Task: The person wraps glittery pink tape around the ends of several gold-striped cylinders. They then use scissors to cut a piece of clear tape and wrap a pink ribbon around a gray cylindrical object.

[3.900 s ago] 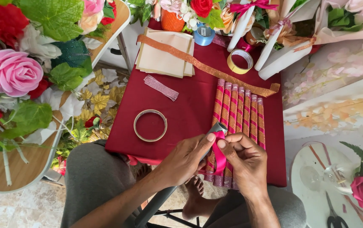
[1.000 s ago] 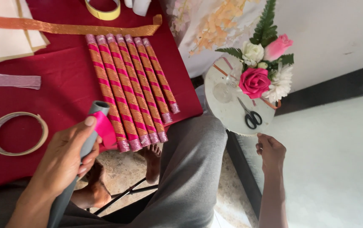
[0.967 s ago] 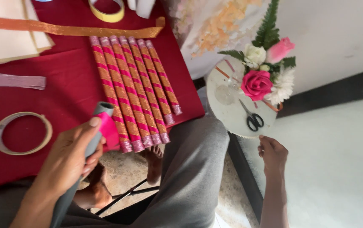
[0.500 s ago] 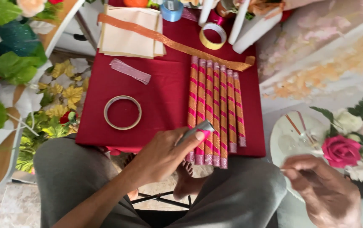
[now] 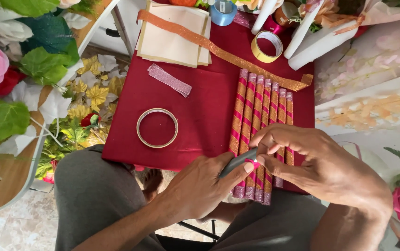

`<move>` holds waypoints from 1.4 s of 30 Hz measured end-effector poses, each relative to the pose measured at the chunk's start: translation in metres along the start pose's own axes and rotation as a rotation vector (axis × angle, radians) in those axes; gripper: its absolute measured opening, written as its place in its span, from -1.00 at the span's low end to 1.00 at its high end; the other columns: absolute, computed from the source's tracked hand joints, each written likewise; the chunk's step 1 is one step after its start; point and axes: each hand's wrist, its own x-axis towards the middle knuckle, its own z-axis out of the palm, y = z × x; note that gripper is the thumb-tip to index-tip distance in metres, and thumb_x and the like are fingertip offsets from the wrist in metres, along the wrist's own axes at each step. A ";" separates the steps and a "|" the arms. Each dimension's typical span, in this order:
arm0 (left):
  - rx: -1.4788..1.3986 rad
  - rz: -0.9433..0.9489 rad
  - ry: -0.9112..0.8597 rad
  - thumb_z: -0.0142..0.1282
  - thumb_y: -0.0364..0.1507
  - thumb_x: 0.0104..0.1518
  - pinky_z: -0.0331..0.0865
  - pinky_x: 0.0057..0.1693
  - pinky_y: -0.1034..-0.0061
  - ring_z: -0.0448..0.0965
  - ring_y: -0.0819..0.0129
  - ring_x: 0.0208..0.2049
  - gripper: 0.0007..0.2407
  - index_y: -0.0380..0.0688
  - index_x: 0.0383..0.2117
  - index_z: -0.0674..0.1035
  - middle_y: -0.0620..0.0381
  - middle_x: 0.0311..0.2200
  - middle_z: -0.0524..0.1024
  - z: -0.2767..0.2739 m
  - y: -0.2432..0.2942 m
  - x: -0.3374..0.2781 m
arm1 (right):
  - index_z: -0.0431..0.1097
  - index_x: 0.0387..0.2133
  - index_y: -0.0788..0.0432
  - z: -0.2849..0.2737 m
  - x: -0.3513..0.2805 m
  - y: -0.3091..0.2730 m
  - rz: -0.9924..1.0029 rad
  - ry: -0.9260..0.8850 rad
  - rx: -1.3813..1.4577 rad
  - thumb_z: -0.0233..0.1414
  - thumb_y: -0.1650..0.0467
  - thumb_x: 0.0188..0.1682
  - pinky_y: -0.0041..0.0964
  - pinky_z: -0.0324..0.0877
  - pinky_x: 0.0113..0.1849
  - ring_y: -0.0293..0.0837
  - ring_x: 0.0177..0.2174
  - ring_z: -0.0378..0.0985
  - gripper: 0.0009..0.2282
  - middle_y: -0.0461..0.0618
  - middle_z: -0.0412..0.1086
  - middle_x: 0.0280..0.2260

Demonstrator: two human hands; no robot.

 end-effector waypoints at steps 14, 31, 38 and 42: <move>0.039 0.120 0.008 -0.28 -0.07 0.33 0.39 -0.32 0.28 0.54 0.22 -0.58 -0.61 -0.06 -0.38 0.51 0.11 -0.56 0.54 0.009 -0.015 0.016 | 0.54 -0.32 0.06 0.004 0.005 0.009 0.102 -0.043 0.118 0.18 0.36 -0.05 -0.37 0.56 -0.36 -0.31 -0.37 0.63 -0.91 -0.19 0.56 -0.35; 0.000 -0.016 0.003 -0.29 0.06 0.24 0.37 -0.29 0.29 0.53 0.23 -0.54 -0.54 -0.02 -0.41 0.52 0.12 -0.62 0.54 0.001 -0.004 0.009 | 0.54 -0.37 0.08 0.012 0.007 0.009 0.122 -0.011 0.124 0.20 0.37 -0.07 -0.37 0.56 -0.33 -0.30 -0.41 0.64 -0.94 -0.17 0.56 -0.38; 0.160 0.202 0.064 -0.26 -0.13 0.38 0.43 -0.32 0.17 0.57 0.08 -0.59 -0.67 -0.08 -0.29 0.47 0.09 -0.51 0.54 0.020 -0.025 0.022 | 0.55 -0.39 0.23 0.015 0.005 0.019 0.416 0.080 0.571 0.14 0.39 -0.05 -0.15 0.63 -0.18 -0.12 -0.28 0.62 -0.88 0.00 0.53 -0.31; 0.216 0.182 0.137 -0.24 -0.06 0.37 0.47 -0.42 0.13 0.55 0.05 -0.66 -0.63 -0.08 -0.23 0.47 0.04 -0.70 0.46 0.027 -0.028 0.024 | 0.37 0.12 -0.16 0.015 -0.006 0.046 0.146 -0.007 0.769 0.13 0.70 -0.10 -0.12 0.69 0.01 -0.11 -0.04 0.52 -0.42 0.01 0.39 -0.07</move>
